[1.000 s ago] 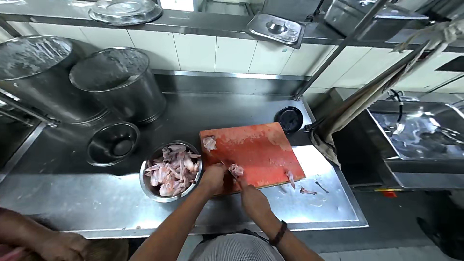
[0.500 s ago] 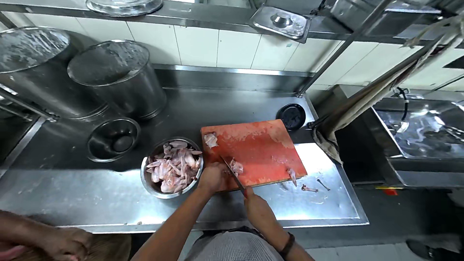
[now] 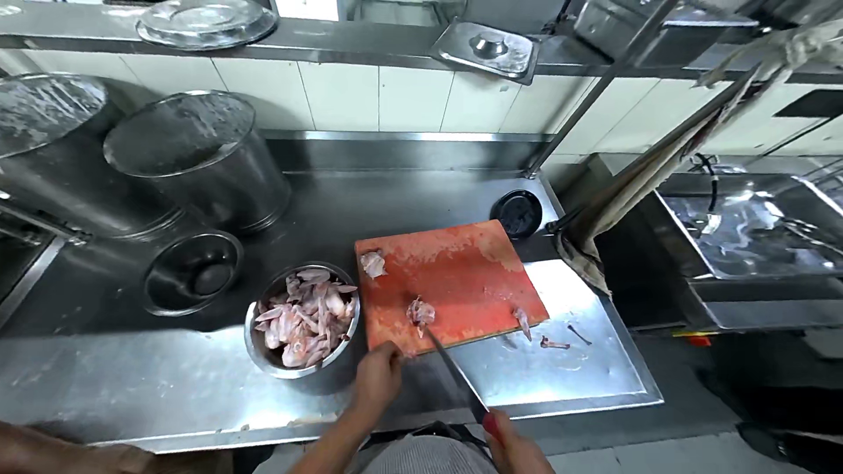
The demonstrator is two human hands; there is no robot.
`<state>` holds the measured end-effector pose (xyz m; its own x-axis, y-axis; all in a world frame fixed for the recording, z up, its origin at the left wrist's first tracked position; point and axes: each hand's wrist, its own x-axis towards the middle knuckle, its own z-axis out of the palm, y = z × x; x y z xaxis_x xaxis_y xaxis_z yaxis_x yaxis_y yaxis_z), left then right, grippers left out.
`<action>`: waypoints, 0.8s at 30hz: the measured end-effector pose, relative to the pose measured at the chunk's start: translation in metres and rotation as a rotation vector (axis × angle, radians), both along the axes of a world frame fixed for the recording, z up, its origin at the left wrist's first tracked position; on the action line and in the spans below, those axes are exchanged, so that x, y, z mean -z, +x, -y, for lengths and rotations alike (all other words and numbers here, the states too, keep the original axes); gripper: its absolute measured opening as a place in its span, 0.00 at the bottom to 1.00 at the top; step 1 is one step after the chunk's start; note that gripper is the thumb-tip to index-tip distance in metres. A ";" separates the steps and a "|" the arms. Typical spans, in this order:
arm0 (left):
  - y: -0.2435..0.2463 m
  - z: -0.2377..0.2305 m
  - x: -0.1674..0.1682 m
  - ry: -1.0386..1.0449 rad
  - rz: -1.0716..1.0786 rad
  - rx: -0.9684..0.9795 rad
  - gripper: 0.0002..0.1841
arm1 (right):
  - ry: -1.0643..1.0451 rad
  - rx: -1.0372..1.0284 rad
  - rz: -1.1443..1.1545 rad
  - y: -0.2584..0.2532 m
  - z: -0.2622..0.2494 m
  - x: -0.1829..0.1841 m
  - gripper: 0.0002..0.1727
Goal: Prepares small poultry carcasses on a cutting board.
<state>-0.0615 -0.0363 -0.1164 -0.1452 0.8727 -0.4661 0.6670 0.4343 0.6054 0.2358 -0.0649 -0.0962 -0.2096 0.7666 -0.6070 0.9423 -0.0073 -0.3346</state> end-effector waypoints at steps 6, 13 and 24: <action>0.068 -0.062 -0.018 0.239 0.535 0.221 0.19 | 0.268 0.420 -0.178 0.045 0.020 0.004 0.26; 0.006 -0.119 -0.029 0.189 -0.219 0.321 0.15 | 0.309 0.440 -0.219 0.045 0.002 0.008 0.23; -0.034 -0.065 -0.003 0.183 -0.101 -0.013 0.11 | 0.054 -0.064 -0.143 -0.060 -0.044 -0.017 0.20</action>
<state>-0.0959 0.0285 -0.1131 -0.1946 0.9393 -0.2826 0.7232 0.3320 0.6055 0.1756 -0.0205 -0.0795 -0.3401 0.7795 -0.5260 0.8832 0.0727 -0.4633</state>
